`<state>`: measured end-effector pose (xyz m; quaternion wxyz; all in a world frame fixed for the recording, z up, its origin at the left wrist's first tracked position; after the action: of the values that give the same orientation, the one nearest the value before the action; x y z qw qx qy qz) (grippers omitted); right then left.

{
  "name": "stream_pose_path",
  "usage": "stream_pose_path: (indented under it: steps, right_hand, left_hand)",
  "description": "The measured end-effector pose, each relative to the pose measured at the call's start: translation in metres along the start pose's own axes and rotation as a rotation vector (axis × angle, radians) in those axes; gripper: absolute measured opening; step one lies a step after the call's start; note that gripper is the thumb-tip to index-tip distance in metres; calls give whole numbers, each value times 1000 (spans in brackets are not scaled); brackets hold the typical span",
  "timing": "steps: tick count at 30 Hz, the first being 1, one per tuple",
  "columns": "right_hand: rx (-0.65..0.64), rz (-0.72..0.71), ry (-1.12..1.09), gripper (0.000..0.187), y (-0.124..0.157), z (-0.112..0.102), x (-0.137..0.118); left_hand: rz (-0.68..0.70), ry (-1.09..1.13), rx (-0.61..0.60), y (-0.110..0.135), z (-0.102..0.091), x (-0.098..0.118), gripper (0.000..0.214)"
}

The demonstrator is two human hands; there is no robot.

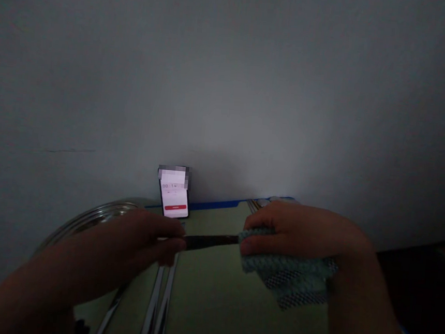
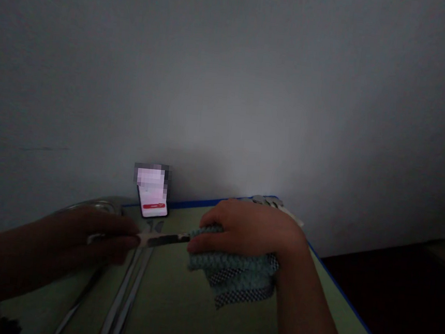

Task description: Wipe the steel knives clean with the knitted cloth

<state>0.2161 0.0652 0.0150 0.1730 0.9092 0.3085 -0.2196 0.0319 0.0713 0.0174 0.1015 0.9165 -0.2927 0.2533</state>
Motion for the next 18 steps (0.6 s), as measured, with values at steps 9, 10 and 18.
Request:
stream_pose_path:
  steps: [9,10,18]
  right_hand:
    - [17,-16,16,40,0,-2,-2]
    - [26,-1,0,39,2,-3,1]
    - [90,-42,-213,34,11,-7,12]
  left_hand:
    - [11,-22,-185,-27,35,31,32]
    - [18,-9,-194,-27,35,28,31]
    - [27,99,-167,-18,17,1,33]
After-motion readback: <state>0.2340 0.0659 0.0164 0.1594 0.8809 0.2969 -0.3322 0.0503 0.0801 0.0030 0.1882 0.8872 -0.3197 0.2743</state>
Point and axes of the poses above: each hand's wrist, its own y-axis away from the middle knuckle, its own z-axis out of the palm, x = y × z, the point moved 7 cm from there along -y, towards the middle knuckle, and after that the axes turned 1 degree about -x, right-handed, at the moved point
